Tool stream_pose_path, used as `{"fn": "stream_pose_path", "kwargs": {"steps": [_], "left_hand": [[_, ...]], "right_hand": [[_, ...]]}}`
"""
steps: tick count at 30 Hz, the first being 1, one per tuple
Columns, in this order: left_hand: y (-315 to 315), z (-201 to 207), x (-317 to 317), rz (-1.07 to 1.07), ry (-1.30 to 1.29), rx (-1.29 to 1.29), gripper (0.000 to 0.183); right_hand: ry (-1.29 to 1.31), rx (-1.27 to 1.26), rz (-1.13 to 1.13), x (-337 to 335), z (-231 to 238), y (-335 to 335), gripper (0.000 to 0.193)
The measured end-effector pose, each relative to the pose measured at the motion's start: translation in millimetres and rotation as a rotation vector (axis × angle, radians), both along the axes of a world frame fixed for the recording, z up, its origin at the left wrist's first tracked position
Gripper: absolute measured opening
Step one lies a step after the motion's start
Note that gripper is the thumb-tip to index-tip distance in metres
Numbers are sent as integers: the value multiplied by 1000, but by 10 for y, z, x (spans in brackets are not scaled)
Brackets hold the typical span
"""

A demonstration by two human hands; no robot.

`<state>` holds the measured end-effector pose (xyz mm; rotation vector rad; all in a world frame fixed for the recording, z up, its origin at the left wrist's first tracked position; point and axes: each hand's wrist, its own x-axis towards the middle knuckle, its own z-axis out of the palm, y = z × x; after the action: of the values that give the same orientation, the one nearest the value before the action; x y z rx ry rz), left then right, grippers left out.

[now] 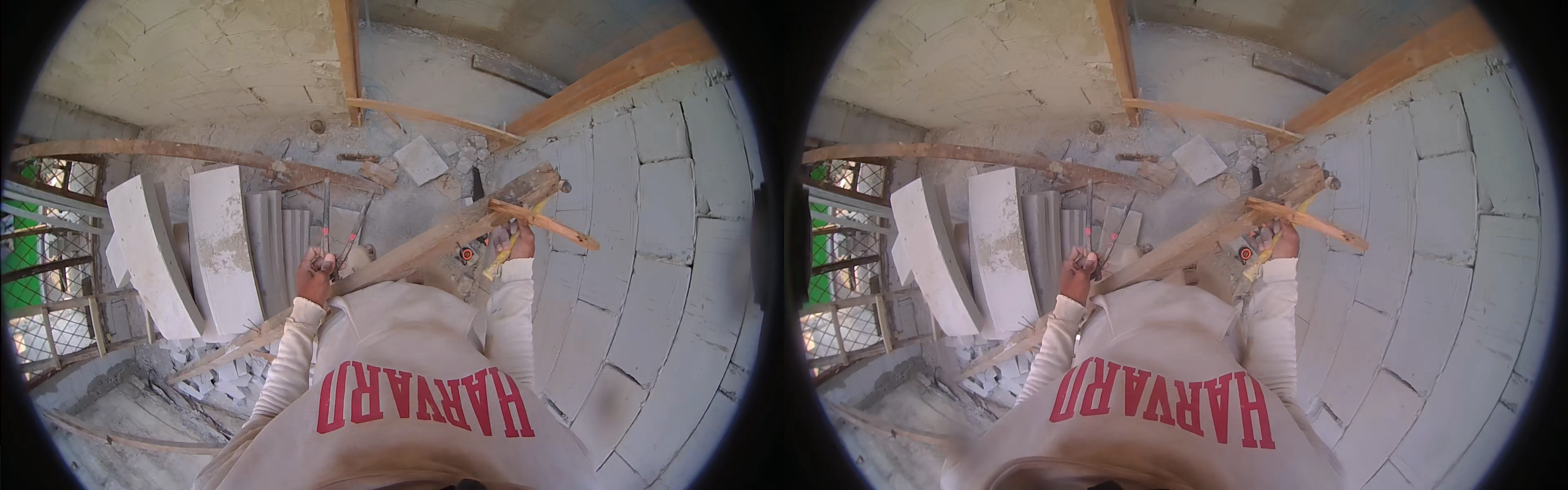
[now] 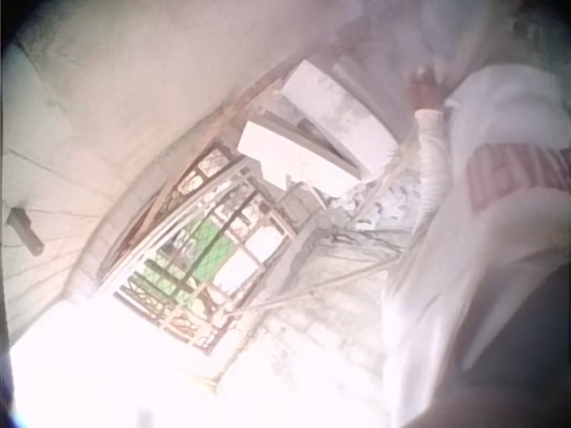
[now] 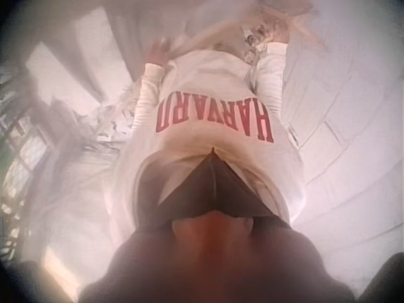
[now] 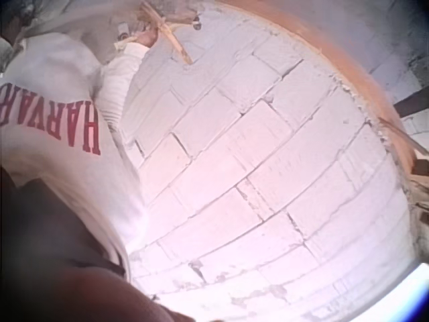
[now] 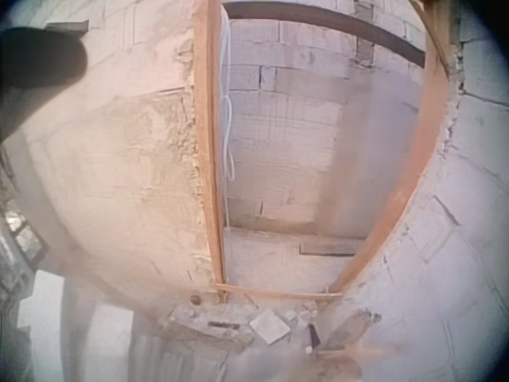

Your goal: The person measures a wooden plank with a tape measure, then uses a hammer to repeatedly strike the plank, breaking it into smaller pieces. The person also uses pliers to remove nails from the broken wood.

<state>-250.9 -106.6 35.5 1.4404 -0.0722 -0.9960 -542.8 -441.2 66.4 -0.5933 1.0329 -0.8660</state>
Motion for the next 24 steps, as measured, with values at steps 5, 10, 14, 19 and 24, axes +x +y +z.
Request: {"fn": "stream_pose_path", "kwargs": {"steps": [5, 10, 14, 19, 24], "left_hand": [[181, -134, -56, 114, 13, -9, 12], [439, -177, -24, 257, 39, 89, 11], [756, -373, 78, 356, -44, 181, 9], [834, -458, 278, 411, -74, 288, 9], [869, -795, 199, 529, -37, 295, 12]], "right_hand": [[349, 69, -94, -44, 65, 365, 57], [760, 81, -599, -442, 397, 433, 43], [843, -272, -828, -767, 1353, 113, 49], [809, -869, -410, 6, 2522, 141, 41], [358, -914, 533, 1872, 2095, 602, 41]]}}
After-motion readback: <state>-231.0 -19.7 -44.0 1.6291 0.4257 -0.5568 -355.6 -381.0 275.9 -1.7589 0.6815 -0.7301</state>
